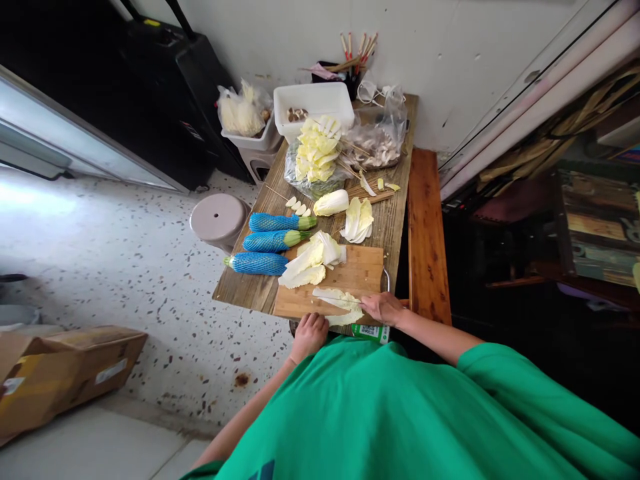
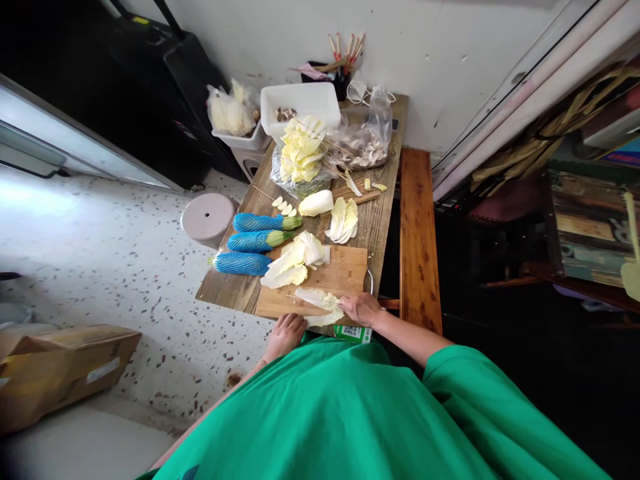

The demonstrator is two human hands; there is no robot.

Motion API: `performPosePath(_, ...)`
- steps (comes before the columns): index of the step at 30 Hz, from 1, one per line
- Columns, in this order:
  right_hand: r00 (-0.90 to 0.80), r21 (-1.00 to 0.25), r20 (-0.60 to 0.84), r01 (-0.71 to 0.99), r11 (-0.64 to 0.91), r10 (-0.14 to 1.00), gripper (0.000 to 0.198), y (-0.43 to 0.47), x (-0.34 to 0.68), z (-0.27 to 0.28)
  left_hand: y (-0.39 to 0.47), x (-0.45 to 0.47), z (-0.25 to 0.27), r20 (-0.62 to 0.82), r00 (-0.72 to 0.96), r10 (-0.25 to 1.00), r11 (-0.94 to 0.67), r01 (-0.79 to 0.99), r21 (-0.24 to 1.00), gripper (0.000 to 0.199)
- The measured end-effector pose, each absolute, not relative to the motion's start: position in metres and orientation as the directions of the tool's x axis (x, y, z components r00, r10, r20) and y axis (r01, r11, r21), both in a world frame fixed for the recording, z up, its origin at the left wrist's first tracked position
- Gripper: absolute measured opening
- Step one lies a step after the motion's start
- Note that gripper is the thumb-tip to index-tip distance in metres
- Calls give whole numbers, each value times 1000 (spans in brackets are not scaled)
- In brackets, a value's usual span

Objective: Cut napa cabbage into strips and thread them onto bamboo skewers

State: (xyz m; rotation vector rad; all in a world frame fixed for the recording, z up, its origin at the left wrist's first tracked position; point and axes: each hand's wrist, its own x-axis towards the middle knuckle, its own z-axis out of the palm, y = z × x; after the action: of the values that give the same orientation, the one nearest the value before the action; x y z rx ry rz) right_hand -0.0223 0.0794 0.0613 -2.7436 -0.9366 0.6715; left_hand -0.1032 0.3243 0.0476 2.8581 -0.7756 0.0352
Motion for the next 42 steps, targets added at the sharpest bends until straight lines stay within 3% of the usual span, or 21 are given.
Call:
performPosePath(10,602,-313,-381,631,-710,702,37,47,-27,62,322,-105,33,48,848,-527,-828,-526,197,19)
performPosePath(22,591,-325,-408,619,-715,696,37,53,-32,45,326,-112,16,43,871,-490,-850,-488,198,20)
performPosePath(27,672,-332,-393,533,-778,628,36,74,-38,48,330,-112,19,53,878,-475,-855,-475,208,19)
performPosePath(32,744,-396,-329,451,-800,582,37,65,-38,58,357,-110,68,120,902,-415,-868,-432,245,19)
performPosePath(36,867,-453,-251,288,-844,430,43,39,-38,60,381,-75,101,302,942,-148,-879,-266,396,28)
performPosePath(39,940,-485,-200,150,-861,277,46,24,-40,57,382,-29,98,354,935,-21,-931,-147,334,24)
performPosePath(42,971,-506,-178,49,-861,159,45,15,-48,54,370,-2,79,254,966,-45,-972,-101,212,32)
